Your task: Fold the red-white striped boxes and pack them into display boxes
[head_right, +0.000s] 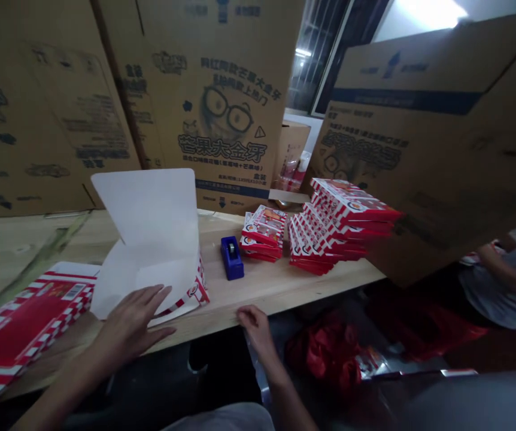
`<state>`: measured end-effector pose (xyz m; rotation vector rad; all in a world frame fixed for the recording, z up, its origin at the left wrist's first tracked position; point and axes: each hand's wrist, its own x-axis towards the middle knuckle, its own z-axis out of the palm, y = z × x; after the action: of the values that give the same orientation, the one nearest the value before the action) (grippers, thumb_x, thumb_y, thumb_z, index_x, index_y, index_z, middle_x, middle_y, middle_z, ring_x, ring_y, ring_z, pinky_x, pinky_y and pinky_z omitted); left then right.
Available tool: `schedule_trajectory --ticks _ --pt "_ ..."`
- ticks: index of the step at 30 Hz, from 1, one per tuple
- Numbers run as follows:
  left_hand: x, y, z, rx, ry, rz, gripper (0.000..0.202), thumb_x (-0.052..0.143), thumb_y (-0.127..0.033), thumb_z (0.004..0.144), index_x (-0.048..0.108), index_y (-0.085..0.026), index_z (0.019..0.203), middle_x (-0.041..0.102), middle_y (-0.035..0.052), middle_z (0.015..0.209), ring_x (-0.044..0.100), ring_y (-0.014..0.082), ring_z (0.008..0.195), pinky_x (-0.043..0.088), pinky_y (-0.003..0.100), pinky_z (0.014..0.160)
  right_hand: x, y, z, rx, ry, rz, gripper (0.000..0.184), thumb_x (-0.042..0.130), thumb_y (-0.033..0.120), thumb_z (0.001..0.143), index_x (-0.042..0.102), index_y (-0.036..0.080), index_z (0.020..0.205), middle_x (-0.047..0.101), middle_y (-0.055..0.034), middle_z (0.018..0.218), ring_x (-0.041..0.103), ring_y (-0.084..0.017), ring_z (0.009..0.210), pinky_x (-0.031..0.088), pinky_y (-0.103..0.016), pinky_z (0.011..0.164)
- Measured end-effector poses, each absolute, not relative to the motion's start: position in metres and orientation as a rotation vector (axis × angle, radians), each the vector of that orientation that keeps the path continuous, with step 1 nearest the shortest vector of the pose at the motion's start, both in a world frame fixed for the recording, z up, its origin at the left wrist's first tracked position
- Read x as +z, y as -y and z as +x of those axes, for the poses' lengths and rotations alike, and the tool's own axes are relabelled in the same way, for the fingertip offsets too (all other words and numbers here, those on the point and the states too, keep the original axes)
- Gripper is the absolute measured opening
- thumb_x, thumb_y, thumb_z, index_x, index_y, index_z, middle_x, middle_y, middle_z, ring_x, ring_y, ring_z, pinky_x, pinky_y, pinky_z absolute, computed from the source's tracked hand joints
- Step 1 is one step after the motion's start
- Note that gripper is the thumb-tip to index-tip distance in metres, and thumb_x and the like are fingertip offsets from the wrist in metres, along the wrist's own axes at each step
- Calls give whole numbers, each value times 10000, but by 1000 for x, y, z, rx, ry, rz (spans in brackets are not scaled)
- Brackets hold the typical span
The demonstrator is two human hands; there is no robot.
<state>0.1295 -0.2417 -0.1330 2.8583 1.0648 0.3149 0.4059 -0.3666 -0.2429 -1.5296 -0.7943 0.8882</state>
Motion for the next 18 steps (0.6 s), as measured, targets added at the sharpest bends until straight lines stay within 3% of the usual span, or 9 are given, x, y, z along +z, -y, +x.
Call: schedule_trajectory --ticks 3,6,10,14,18 --pt "-137 234 143 81 -1247 2822 344 512 -392 885 593 -170 1136 668 140 1103 636 289 963 475 385 820 -239 395 436 856 664 -1509 334 746 467 667 714 166 809 689 -60 795 617 -207 774 484 -281 686" --pt "-144 213 149 -31 -1364 2811 309 425 -413 923 612 -187 1020 685 108 994 649 260 878 460 325 717 -237 402 458 843 577 -1454 379 778 483 626 716 154 804 699 -71 803 636 -208 765 496 -293 695" --pt "-147 173 152 -65 -1358 2852 329 404 -440 922 620 -193 943 689 94 974 643 242 889 435 291 706 -237 395 463 885 533 -1391 383 817 450 585 707 141 784 698 -63 786 642 -193 743 514 -292 689" --pt "-144 142 161 -99 -1358 2869 345 432 -471 903 630 -188 896 700 94 922 639 244 885 420 284 695 -235 368 454 979 338 -1241 474 862 370 556 651 165 927 696 -40 848 658 -187 819 535 -282 702" --pt "-140 126 173 -119 -1359 2882 358 428 -475 899 633 -182 883 701 113 903 645 256 863 412 295 671 -219 304 460 980 79 -1053 405 798 442 660 570 174 860 633 -12 709 646 -176 729 558 -319 667"
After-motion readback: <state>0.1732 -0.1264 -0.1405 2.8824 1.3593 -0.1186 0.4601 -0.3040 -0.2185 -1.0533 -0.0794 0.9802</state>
